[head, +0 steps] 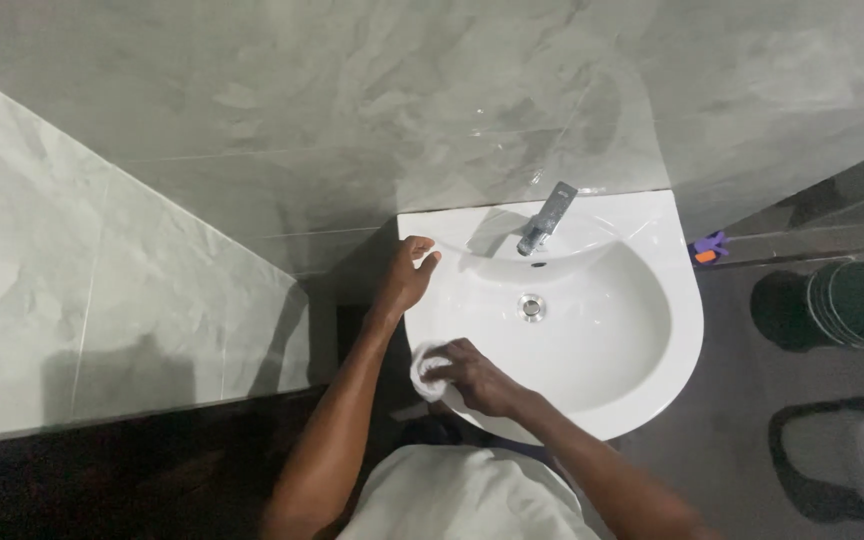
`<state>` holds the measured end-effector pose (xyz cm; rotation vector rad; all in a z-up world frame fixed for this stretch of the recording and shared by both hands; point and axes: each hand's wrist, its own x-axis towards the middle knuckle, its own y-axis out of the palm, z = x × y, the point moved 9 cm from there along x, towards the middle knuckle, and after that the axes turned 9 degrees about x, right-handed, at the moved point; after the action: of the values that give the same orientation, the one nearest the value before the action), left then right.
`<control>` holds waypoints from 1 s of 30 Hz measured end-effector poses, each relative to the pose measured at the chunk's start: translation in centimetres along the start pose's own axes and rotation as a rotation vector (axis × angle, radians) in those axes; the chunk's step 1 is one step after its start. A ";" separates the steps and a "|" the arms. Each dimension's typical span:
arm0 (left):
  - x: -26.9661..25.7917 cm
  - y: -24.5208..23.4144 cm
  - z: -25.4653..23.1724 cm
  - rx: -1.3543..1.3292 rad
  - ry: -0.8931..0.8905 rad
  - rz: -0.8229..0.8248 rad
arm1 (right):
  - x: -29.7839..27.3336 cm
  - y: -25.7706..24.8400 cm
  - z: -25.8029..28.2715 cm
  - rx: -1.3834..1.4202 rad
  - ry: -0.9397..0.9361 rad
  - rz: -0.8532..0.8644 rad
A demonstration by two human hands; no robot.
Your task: The person wipes the wall and sink with a cloth, then cleans the faucet and drain. They continue wiping the wall, faucet, and drain with the cloth, occasionally rinsing it in a bucket.
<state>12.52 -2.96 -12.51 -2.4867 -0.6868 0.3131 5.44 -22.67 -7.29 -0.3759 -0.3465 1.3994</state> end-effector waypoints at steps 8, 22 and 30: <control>0.1 -2.8 -0.8 -0.089 0.042 -0.129 | 1.9 -8.2 -5.2 -0.184 0.139 -0.398; -2.5 -0.9 -2.8 0.018 -0.056 -0.020 | 2.2 -14.7 -9.5 -0.654 0.002 -0.540; -0.4 3.3 -7.5 0.068 -0.012 0.039 | -4.2 -17.6 -10.1 -0.550 -0.109 -0.456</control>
<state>16.16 -8.79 -8.08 -2.4376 -0.6225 0.3607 24.96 -29.60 -8.43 -0.6248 -0.8575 0.8621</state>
